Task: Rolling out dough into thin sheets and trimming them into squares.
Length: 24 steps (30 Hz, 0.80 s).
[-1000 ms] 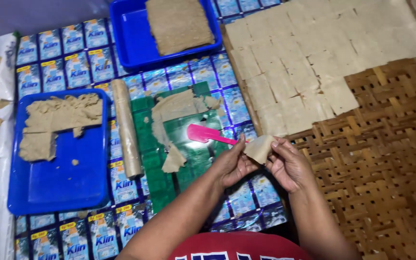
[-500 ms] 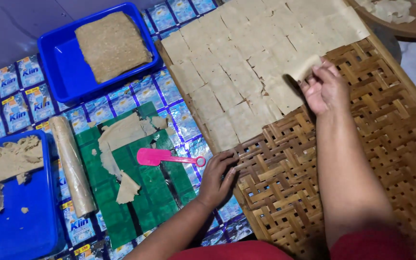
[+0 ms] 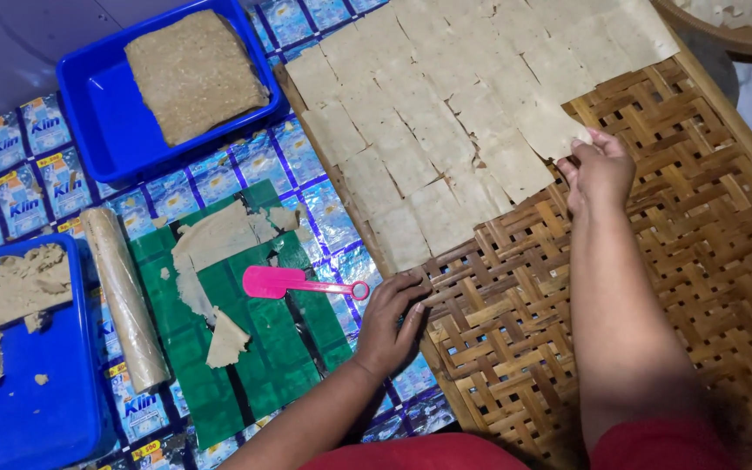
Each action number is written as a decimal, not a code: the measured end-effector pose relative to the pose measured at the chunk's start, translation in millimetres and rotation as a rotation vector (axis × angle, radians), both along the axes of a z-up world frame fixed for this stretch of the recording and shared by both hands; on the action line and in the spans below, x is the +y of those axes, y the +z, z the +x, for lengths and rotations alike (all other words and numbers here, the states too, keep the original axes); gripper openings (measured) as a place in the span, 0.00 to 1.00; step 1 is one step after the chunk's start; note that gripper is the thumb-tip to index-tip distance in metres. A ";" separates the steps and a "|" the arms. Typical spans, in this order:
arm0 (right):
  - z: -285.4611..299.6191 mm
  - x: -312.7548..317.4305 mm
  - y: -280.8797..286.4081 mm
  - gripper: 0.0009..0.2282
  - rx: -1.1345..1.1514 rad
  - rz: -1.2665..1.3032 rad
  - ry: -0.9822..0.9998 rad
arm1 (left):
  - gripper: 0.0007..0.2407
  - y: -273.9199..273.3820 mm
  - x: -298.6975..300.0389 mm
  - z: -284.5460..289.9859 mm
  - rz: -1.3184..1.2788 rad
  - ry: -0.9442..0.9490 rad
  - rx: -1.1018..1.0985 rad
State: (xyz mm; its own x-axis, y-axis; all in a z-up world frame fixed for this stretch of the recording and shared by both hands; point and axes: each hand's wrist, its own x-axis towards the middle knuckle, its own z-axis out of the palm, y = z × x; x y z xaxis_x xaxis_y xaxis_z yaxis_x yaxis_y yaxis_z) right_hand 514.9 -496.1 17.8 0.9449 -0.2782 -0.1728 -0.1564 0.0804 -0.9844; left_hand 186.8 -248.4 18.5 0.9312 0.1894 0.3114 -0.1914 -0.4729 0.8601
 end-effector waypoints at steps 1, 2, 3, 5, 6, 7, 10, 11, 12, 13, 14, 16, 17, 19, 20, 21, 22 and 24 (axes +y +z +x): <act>-4.7 0.1 5.6 0.12 -0.001 0.000 0.001 | 0.10 0.5 0.1 1.0 0.000 0.001 -0.001; -10.7 0.3 10.5 0.13 -0.001 -0.035 0.001 | 0.10 0.9 -0.1 0.5 -0.003 -0.001 -0.008; -16.8 0.4 15.5 0.13 -0.002 -0.070 0.000 | 0.10 1.4 -0.3 -0.1 -0.007 -0.003 -0.015; -16.6 -1.2 14.1 0.13 -0.010 -0.091 0.008 | 0.10 0.0 -0.2 1.0 -0.006 -0.001 -0.015; -17.0 -1.7 13.0 0.13 -0.015 -0.112 0.015 | 0.10 -0.7 -0.1 0.7 -0.005 0.000 -0.013; -15.1 -5.9 6.4 0.13 -0.014 -0.113 0.018 | 0.10 0.0 -0.4 0.0 -0.006 0.003 -0.012; -21.4 -1.4 18.7 0.13 -0.036 -0.132 0.027 | 0.09 5.5 -1.8 -1.0 -0.016 0.010 -0.013; -33.8 9.9 43.0 0.12 0.053 -0.258 0.053 | 0.10 9.6 -2.8 -1.8 -0.008 0.006 0.031; -44.7 24.5 67.2 0.11 0.140 -0.380 0.087 | 0.11 14.1 -2.1 -2.5 0.003 0.009 0.075; -47.7 20.1 71.7 0.11 0.138 -0.379 0.096 | 0.11 13.3 -3.8 0.4 0.005 0.018 0.074; -51.0 21.0 73.9 0.13 0.125 -0.477 0.126 | 0.11 12.5 -3.2 0.0 -0.031 0.013 0.067; -60.5 24.6 76.9 0.16 0.108 -0.571 0.182 | 0.11 11.6 0.1 -1.5 -0.062 0.034 0.065; -65.9 26.4 77.7 0.19 -0.033 -0.789 0.198 | 0.11 11.5 2.2 -1.8 -0.107 0.003 0.071; -81.5 37.4 75.8 0.23 -0.197 -0.999 0.230 | 0.10 10.5 5.2 0.1 -0.152 -0.010 0.069; -93.2 50.4 72.3 0.18 -0.470 -1.042 0.232 | 0.10 10.6 8.4 -0.6 -0.210 -0.044 0.064; -105.4 62.9 68.7 0.13 -0.747 -1.065 0.239 | 0.10 10.6 11.9 -1.4 -0.268 -0.079 0.057; -131.0 89.4 65.7 0.13 -0.757 -1.052 0.263 | 0.10 6.3 16.5 -7.6 -0.266 -0.051 0.059; -184.5 137.6 62.0 0.06 -0.591 -0.724 0.582 | 0.08 -1.5 24.7 -19.3 -0.217 0.120 -0.018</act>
State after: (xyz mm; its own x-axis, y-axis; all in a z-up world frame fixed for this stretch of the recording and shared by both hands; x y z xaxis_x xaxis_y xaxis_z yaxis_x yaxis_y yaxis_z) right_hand 330.4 -358.4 79.8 0.8442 0.3836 0.3743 0.5284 -0.4788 -0.7011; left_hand 167.5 -223.7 16.9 0.8928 0.3626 0.2674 -0.1610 -0.2975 0.9411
